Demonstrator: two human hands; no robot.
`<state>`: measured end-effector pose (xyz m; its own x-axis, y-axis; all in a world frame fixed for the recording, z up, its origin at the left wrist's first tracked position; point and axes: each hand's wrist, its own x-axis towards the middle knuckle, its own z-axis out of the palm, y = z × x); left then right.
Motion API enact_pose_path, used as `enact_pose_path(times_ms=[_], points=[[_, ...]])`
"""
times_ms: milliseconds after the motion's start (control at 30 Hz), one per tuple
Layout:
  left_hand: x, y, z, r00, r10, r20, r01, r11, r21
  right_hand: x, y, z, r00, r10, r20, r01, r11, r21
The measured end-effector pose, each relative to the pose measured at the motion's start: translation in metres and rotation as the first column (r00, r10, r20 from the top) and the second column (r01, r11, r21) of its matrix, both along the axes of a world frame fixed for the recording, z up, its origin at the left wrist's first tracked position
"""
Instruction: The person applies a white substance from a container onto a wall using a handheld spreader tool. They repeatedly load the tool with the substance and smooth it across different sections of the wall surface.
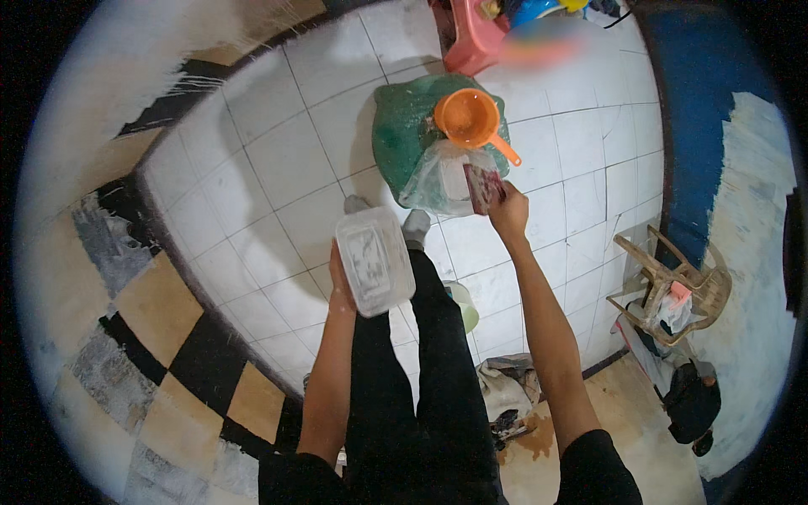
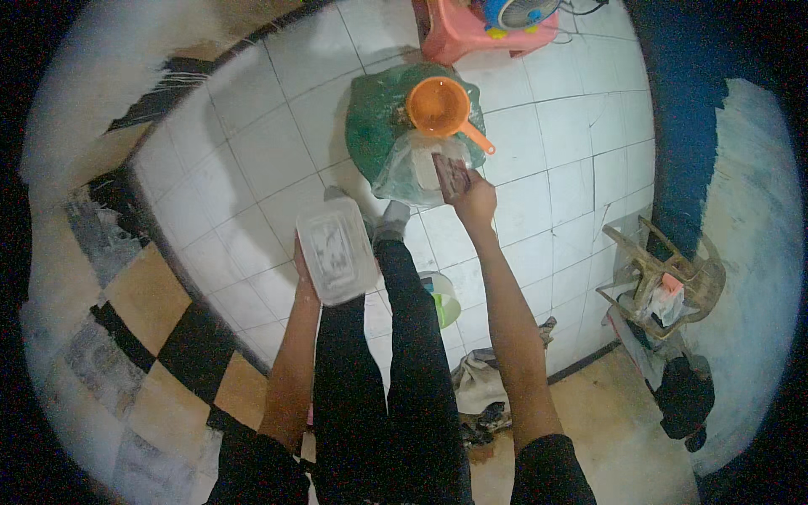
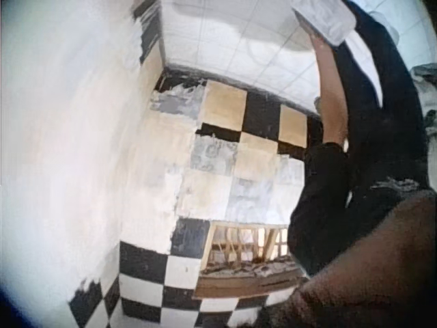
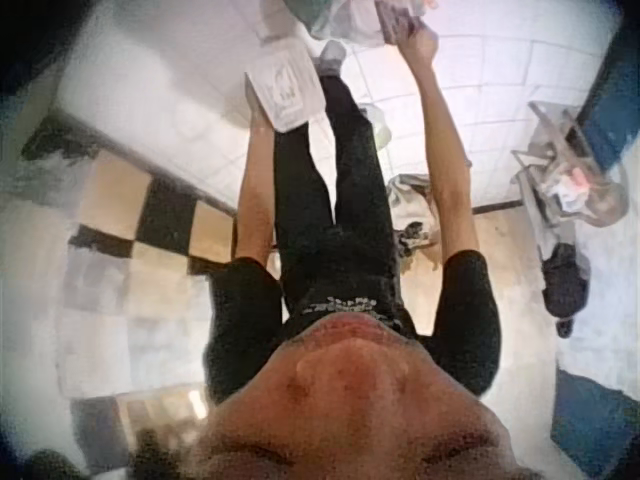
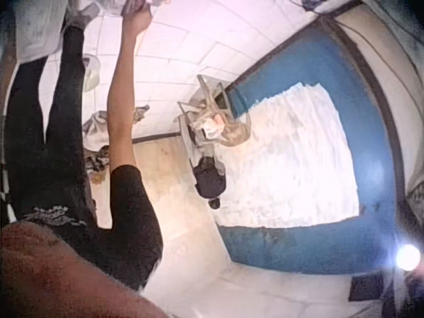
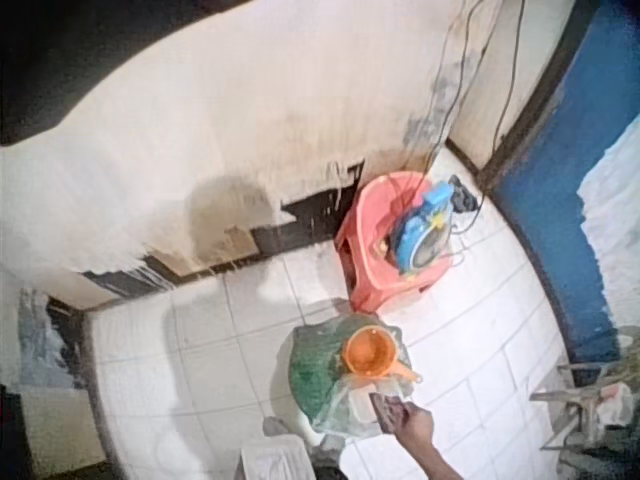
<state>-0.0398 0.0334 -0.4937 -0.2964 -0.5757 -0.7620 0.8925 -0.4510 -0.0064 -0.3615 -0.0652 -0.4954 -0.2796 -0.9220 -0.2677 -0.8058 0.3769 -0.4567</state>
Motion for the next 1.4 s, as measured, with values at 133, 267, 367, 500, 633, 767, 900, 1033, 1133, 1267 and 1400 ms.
enact_pose_path(times_ms=[133,267,367,500,633,767,900,1033,1133,1267,1400], points=[[-0.016,-0.051,-0.079,0.998,-0.058,0.015,0.059,0.996,-0.064,0.016,-0.035,-0.049,0.994,0.081,-0.078,-0.082,0.997,-0.002],[-0.038,-0.080,-0.120,0.964,-0.207,0.168,0.210,0.978,-0.001,0.012,-0.040,-0.076,0.992,0.105,-0.067,-0.104,0.994,0.014],[-0.051,-0.091,-0.130,0.931,-0.261,0.256,0.272,0.962,-0.005,0.014,-0.039,-0.089,0.997,0.072,-0.037,-0.071,0.997,0.017],[-0.067,-0.087,-0.137,0.939,-0.293,0.178,0.300,0.954,-0.016,0.005,-0.026,-0.107,0.997,0.070,-0.035,-0.070,0.997,-0.010],[-0.068,-0.085,-0.145,0.928,-0.310,0.205,0.322,0.946,-0.031,0.008,-0.024,-0.111,1.000,-0.014,0.016,0.013,0.997,0.079],[-0.081,-0.090,-0.135,0.893,-0.354,0.278,0.372,0.928,-0.014,0.001,-0.015,-0.118,0.996,-0.078,-0.030,0.081,0.992,0.099],[-0.077,-0.091,-0.142,0.859,-0.390,0.332,0.396,0.917,0.051,0.005,-0.014,-0.123,0.994,-0.088,-0.061,0.093,0.993,0.073],[-0.069,-0.076,-0.148,0.943,-0.264,0.204,0.255,0.965,0.068,-0.005,-0.014,-0.132,0.992,-0.126,0.010,0.125,0.988,0.095],[-0.049,-0.056,-0.153,0.992,-0.107,0.070,0.110,0.993,-0.041,-0.009,-0.013,-0.137,0.985,-0.158,0.064,0.154,0.986,0.071],[-0.016,-0.027,-0.142,1.000,-0.008,0.030,0.011,0.993,-0.118,-0.022,-0.005,-0.143,0.961,-0.211,0.178,0.207,0.977,0.038],[0.000,-0.022,-0.134,0.998,0.047,0.043,-0.039,0.985,-0.169,-0.040,0.002,-0.152,0.867,-0.301,0.397,0.310,0.950,0.043]])
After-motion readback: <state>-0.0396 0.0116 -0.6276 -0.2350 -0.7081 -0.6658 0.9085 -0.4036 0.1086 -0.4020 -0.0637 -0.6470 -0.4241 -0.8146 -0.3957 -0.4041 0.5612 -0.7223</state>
